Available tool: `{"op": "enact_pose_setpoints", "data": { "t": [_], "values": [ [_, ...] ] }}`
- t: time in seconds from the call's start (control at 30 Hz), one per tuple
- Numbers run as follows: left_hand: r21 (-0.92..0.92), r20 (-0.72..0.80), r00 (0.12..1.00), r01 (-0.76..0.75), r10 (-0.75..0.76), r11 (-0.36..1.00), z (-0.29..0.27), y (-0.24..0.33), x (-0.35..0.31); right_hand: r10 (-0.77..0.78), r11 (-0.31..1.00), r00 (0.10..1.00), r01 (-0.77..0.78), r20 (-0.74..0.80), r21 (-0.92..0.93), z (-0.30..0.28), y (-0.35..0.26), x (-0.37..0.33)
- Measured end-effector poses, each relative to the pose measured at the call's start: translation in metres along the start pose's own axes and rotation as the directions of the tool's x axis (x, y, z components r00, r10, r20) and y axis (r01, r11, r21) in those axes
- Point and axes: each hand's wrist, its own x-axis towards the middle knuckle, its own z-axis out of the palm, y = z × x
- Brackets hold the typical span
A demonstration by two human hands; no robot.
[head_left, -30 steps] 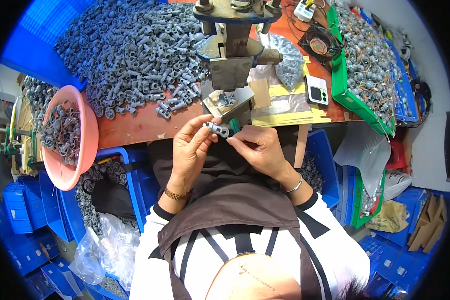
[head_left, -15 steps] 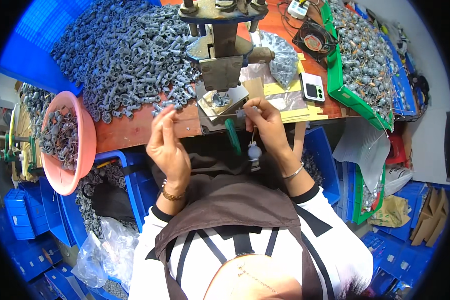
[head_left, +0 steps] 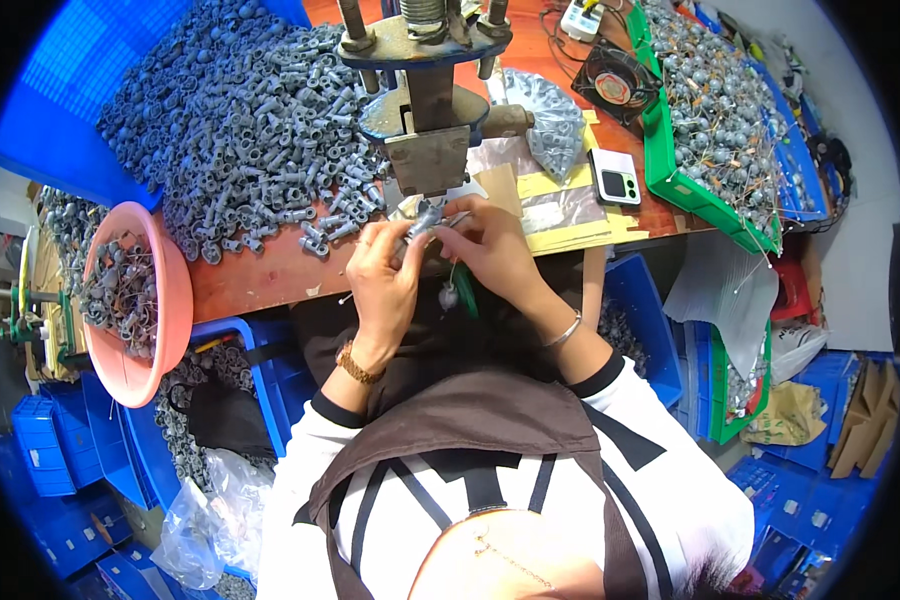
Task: Assembling small electrical or mechanical components into connectors using a manual press machine at a factory workbench.
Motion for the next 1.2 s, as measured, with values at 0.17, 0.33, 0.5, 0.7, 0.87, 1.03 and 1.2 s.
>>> {"op": "enact_pose_setpoints", "data": {
  "t": [0.17,0.33,0.5,0.7,0.87,1.03,1.2],
  "values": [
    [0.059,0.014,0.999,0.05,-0.051,0.997,0.003,-0.011,0.018,-0.093,0.895,0.989,0.031,-0.117,-0.445,0.005,-0.003,0.003],
    [0.039,0.174,0.984,-0.045,0.037,0.998,-0.008,-0.022,0.032,-0.193,0.878,0.978,0.136,-0.078,-0.46,-0.028,-0.002,0.011],
    [0.053,0.21,0.965,-0.172,0.157,0.984,-0.007,-0.008,0.039,-0.248,0.939,0.956,0.277,-0.154,0.206,-0.088,-0.051,0.097],
    [0.132,0.097,0.995,-0.014,0.001,0.991,-0.004,-0.01,0.025,-0.59,0.763,0.775,0.627,-0.228,0.157,-0.057,-0.137,0.084],
    [0.114,0.146,0.989,-0.024,0.007,0.993,-0.004,-0.011,0.028,-0.908,0.397,0.418,0.828,-0.035,-0.396,-0.034,-0.086,-0.03],
    [0.516,0.119,0.973,-0.23,0.197,0.825,-0.018,-0.002,0.028,-0.862,0.44,0.505,0.791,0.048,-0.424,-0.097,-0.115,-0.015],
    [-0.085,0.52,0.85,0.155,-0.088,0.984,-0.034,0.049,0.003,-0.779,0.557,0.341,-0.008,-0.526,-0.83,-0.295,-0.06,0.049]
  ]
}}
